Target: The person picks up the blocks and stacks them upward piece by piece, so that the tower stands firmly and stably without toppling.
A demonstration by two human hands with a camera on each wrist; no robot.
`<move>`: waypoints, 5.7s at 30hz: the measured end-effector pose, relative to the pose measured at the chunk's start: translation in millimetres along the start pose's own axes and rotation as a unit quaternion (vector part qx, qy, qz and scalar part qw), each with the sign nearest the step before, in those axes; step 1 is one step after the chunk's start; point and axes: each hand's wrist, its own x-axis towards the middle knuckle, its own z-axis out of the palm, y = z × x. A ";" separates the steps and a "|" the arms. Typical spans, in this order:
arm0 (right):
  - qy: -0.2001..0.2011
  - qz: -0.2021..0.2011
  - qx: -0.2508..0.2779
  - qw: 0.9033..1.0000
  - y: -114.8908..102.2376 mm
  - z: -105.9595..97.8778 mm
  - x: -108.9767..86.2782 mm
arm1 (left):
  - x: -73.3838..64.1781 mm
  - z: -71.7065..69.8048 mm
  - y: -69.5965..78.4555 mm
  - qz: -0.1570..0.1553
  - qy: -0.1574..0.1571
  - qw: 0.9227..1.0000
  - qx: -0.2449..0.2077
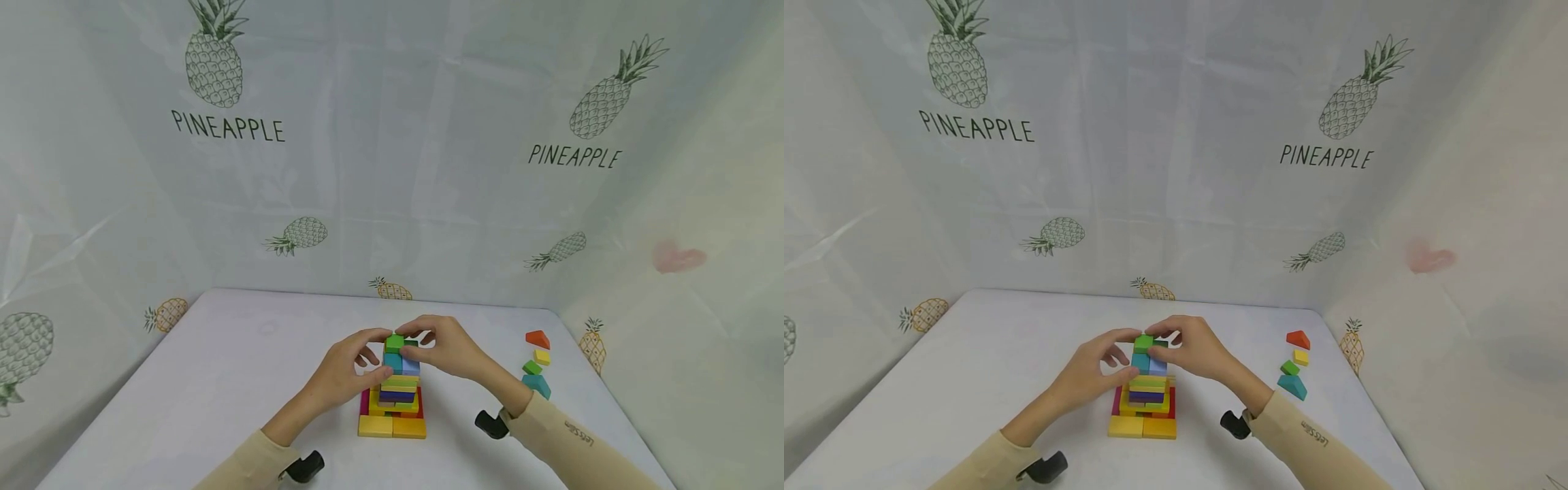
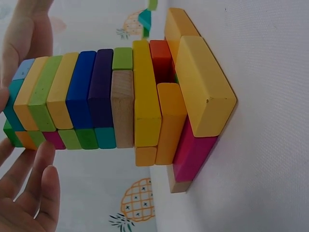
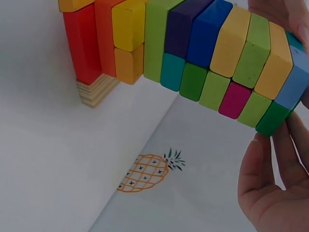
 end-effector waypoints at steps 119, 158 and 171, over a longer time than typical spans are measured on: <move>0.011 0.000 -0.008 1.000 4.9 -15.9 -18.1 | 3.2 -1.5 -5.6 -0.001 -0.010 1.000 0.000; -0.001 0.042 0.028 0.999 3.9 -7.2 -14.0 | 5.5 -7.2 -6.6 -0.002 -0.035 0.999 -0.016; 0.025 0.076 -0.015 0.997 28.0 -40.3 -50.2 | 4.6 -6.3 -7.3 0.002 -0.030 1.000 -0.008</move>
